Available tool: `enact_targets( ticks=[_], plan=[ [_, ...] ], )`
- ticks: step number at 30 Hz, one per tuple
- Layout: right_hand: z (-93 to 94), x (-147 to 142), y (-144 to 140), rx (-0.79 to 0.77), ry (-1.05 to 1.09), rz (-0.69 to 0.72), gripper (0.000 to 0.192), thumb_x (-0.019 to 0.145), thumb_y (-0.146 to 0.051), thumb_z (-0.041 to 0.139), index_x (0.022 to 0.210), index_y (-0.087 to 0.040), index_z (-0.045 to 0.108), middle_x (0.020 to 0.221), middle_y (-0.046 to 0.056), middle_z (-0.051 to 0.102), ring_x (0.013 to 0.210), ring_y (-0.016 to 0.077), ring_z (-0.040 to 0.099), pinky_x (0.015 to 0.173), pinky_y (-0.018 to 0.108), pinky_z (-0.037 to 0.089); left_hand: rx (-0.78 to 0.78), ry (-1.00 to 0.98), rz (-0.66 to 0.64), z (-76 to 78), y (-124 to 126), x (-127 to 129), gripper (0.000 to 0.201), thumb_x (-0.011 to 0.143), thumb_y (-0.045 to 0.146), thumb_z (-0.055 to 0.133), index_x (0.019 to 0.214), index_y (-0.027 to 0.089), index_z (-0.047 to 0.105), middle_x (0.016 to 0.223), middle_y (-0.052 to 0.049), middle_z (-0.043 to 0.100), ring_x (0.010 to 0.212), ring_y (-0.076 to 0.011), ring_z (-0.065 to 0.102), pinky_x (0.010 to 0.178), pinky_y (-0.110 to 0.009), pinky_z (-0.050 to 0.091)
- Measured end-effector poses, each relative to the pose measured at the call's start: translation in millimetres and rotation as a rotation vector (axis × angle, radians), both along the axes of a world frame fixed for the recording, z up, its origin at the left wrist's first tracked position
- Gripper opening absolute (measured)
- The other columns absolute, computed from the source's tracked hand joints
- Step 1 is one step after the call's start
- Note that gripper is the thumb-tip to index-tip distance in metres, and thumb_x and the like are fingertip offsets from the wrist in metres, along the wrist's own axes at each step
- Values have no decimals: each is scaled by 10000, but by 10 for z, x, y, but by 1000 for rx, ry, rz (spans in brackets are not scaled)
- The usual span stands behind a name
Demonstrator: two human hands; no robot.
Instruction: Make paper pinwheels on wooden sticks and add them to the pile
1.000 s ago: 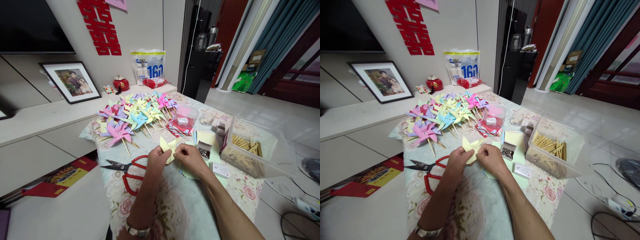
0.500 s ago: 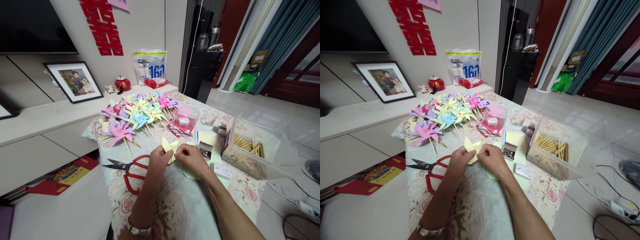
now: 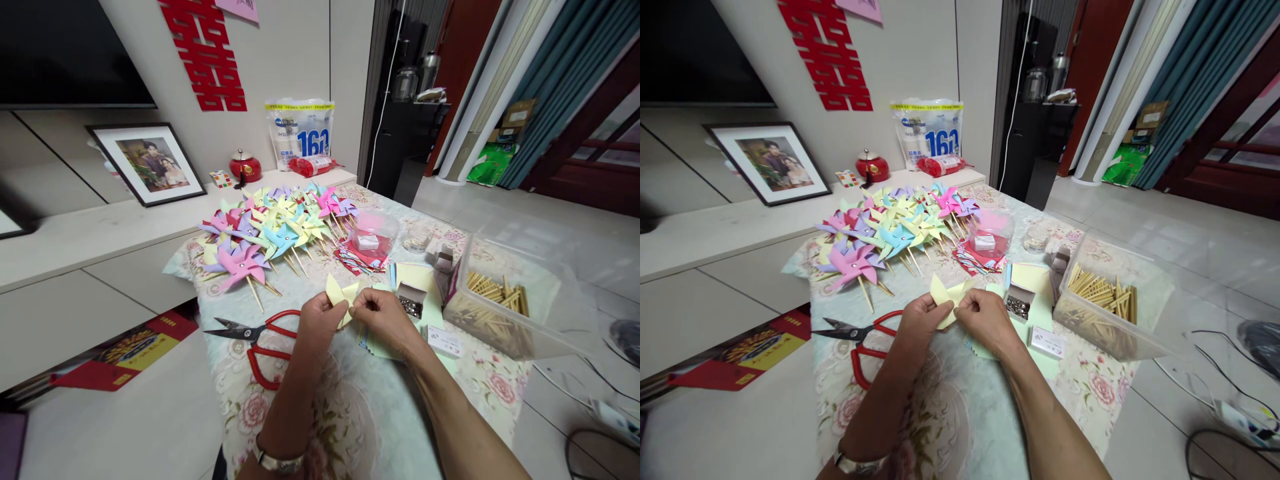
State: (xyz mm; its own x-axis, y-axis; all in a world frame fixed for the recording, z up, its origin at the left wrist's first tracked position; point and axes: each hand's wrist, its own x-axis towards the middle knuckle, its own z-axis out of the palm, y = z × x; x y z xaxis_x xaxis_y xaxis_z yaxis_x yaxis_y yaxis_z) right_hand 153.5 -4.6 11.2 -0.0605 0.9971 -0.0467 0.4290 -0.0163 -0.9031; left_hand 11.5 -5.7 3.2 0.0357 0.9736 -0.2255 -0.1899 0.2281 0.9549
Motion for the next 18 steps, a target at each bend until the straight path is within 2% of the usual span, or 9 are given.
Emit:
enact_targets(
  ticks=[8,10,12,15,18],
  plan=[
    [37,10,-25,15,58,41,186,709,-349,619,639,-177,604,638,-8,572,612,137,473,589,262,349,7,75,-1,-2,29,-37,205,657,288,686,762,112,692,525,23,610,474,-102,497,465,-199,368],
    [62,19,-37,50,83,13,249,740,-402,650,641,-180,594,612,-20,538,587,128,443,568,260,328,12,53,-5,-3,34,-64,197,659,286,686,747,110,683,509,26,594,461,-96,482,464,-199,357],
    [79,32,-42,151,133,-70,293,773,-444,662,657,-184,590,615,-24,520,581,127,432,562,263,328,15,9,-19,-5,34,-96,214,662,295,692,757,103,680,511,19,596,450,-91,469,463,-202,347],
    [77,60,-36,340,228,-180,251,821,-434,660,818,-183,660,788,20,617,706,161,535,659,283,416,11,-19,-61,-5,28,-152,242,669,313,702,770,94,684,530,4,606,454,-89,459,466,-207,337],
    [57,93,-26,380,319,-144,360,839,-414,673,1135,-209,666,1108,79,670,1005,228,601,857,341,465,-1,9,-165,25,27,-219,232,676,323,705,739,101,687,545,-3,606,467,-86,458,471,-206,327]
  ],
)
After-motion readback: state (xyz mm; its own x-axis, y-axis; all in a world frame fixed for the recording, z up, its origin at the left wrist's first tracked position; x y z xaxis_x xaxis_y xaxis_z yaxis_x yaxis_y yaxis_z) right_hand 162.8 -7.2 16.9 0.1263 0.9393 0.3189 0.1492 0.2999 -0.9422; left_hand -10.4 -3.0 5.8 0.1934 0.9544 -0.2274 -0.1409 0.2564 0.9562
